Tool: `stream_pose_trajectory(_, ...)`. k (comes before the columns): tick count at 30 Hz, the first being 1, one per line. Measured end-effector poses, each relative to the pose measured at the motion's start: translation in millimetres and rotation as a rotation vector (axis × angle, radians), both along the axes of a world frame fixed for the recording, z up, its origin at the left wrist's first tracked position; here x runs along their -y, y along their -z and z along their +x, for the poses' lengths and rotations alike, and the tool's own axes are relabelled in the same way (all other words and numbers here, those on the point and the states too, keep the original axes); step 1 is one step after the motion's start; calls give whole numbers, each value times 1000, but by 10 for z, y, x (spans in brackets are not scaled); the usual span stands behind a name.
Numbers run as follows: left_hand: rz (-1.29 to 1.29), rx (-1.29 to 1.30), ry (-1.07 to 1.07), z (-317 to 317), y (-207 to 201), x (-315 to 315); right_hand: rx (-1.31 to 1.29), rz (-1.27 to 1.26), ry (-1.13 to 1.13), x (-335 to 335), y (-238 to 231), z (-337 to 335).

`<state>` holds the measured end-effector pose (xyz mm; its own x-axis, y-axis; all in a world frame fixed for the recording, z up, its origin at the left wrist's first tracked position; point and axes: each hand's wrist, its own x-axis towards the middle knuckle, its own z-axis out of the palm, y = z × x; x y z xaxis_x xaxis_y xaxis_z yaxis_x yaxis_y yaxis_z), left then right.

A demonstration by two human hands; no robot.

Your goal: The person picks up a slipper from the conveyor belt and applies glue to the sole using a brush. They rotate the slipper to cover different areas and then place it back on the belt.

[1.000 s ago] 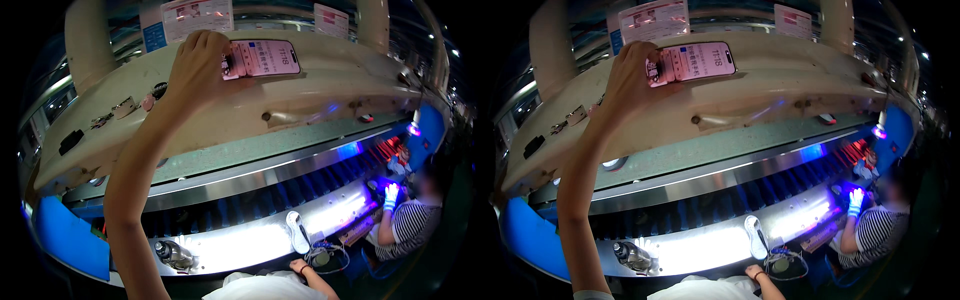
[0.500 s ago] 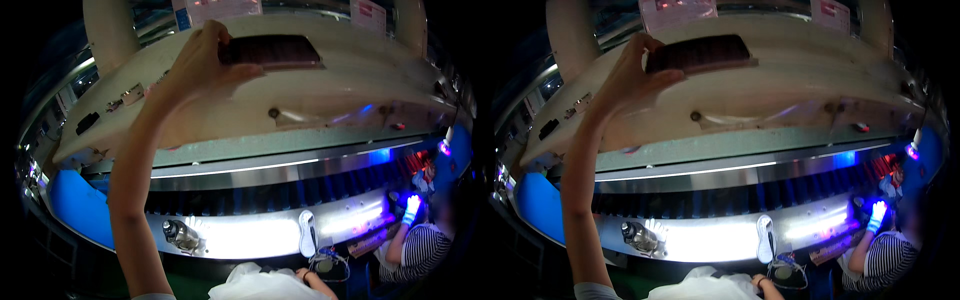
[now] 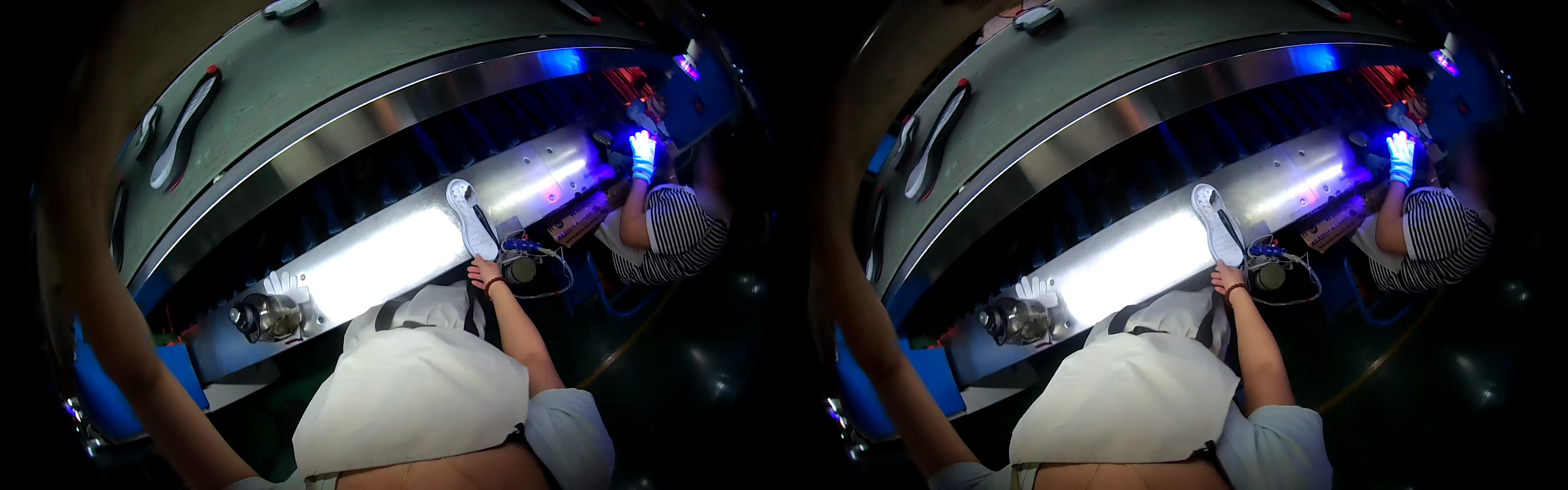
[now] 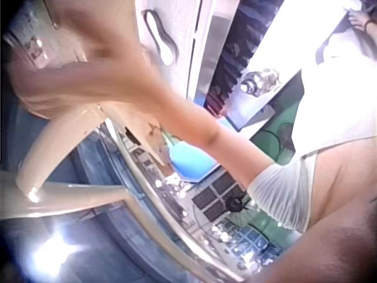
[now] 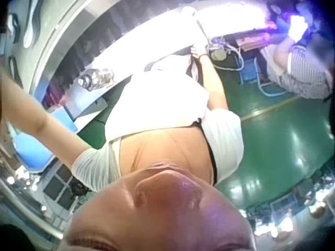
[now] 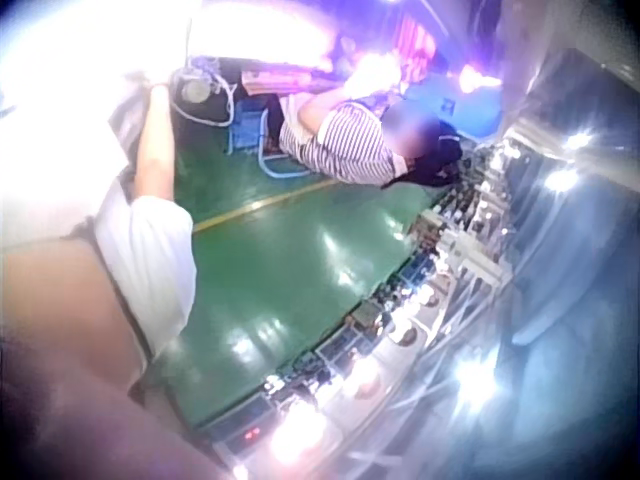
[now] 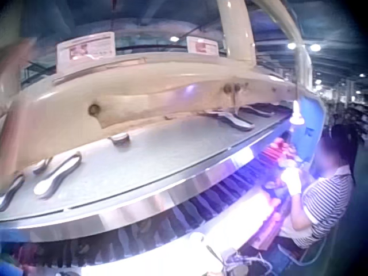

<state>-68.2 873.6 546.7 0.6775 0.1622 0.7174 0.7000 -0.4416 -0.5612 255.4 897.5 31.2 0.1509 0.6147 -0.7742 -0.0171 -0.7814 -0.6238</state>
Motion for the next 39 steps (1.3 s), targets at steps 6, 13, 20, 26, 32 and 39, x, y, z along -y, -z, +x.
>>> stream_pose_trajectory(6,-375,-22,234,-231,1561,476,-353,-93,531,-114,-310,42)
stream_pose_trajectory(13,-1072,759,-349,-480,3149,946,-649,-10,937,-605,-284,-8)
stream_pose_trajectory(20,-1137,881,-392,-660,3375,1153,-653,61,1332,-808,-129,-21)
stream_pose_trajectory(26,-1173,786,-385,-609,3341,1081,212,650,552,-846,-187,-298)
stream_pose_trajectory(32,-1171,728,-214,-518,2939,529,375,837,178,-1152,-401,-398)
stream_pose_trajectory(39,-965,517,274,231,1898,-774,342,784,148,-1082,-549,-229)
